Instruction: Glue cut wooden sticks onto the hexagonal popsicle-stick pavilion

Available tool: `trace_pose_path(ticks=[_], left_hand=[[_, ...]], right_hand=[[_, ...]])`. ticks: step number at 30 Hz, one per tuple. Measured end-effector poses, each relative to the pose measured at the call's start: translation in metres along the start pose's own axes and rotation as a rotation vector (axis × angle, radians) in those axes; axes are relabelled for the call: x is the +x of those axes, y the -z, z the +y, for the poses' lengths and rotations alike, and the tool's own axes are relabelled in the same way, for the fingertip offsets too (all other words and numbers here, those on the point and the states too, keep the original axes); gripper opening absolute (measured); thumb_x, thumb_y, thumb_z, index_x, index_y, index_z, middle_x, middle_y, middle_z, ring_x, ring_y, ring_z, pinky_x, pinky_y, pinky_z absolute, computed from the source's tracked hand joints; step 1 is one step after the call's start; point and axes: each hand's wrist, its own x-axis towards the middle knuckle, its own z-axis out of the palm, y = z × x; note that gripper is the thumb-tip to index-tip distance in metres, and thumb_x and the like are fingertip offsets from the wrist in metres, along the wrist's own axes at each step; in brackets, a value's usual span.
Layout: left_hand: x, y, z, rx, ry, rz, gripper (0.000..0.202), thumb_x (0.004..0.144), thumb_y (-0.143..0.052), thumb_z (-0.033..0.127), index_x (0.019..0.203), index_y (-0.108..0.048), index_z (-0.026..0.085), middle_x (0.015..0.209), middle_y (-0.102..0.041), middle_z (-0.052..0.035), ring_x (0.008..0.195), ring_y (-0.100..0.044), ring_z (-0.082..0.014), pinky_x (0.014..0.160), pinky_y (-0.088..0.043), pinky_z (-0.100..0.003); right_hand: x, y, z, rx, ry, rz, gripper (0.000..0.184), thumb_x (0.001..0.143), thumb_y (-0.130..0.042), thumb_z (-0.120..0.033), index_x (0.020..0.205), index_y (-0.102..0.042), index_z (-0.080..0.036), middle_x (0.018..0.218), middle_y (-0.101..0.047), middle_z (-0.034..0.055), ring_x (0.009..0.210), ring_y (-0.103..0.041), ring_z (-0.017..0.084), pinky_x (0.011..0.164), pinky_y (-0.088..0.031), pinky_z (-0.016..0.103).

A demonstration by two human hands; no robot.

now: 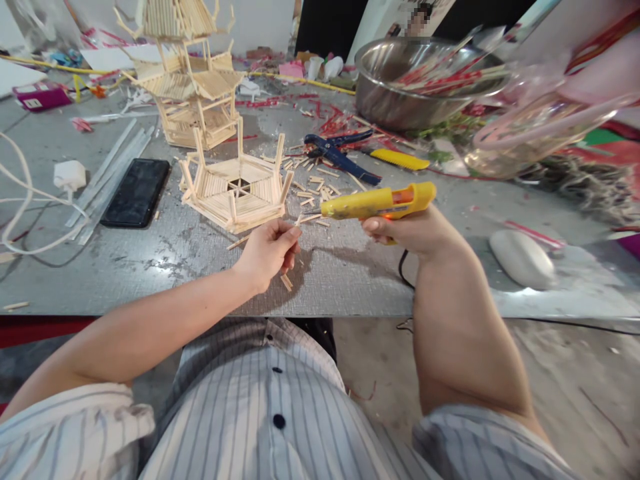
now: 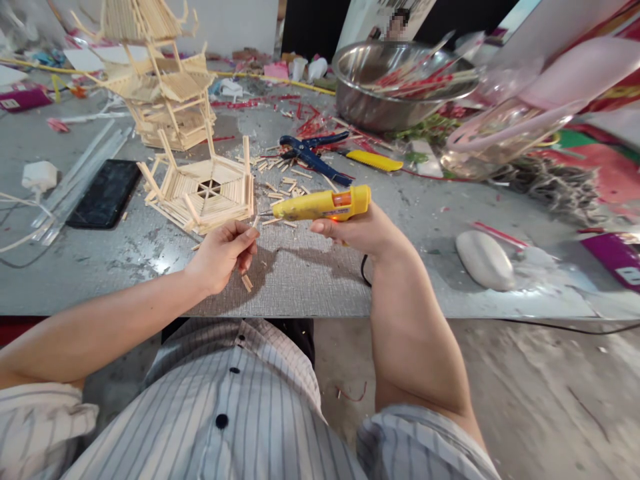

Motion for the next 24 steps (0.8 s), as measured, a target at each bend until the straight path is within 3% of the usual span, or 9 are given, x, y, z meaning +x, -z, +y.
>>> trace_pose_path(ticks=[11, 24], left_hand=[[0.000, -0.001, 0.001, 0.013, -0.007, 0.001, 0.028, 0.094, -0.049, 0.006, 0.068, -0.047, 0.016, 0.047, -0.050, 0.0080, 0.031, -0.040, -0.0032, 0.032, -0.029, -0.017], [0.000, 0.000, 0.000, 0.021, -0.006, -0.017, 0.028, 0.094, -0.050, 0.007, 0.067, -0.048, 0.016, 0.048, -0.051, 0.0073, 0.031, -0.041, -0.0030, 0.033, -0.029, -0.017]], right_hand=[[-0.002, -0.005, -0.007, 0.023, -0.005, 0.055, 0.040, 0.049, -0.082, -0.049, 0.059, -0.053, -0.023, 0.046, -0.046, -0.0050, 0.040, -0.037, 0.007, 0.035, -0.027, 0.022], [-0.003, -0.009, -0.016, 0.060, -0.017, 0.079, 0.049, 0.041, -0.085, -0.051, 0.059, -0.052, -0.020, 0.043, -0.047, -0.0060, 0.038, -0.038, 0.006, 0.036, -0.030, 0.021]])
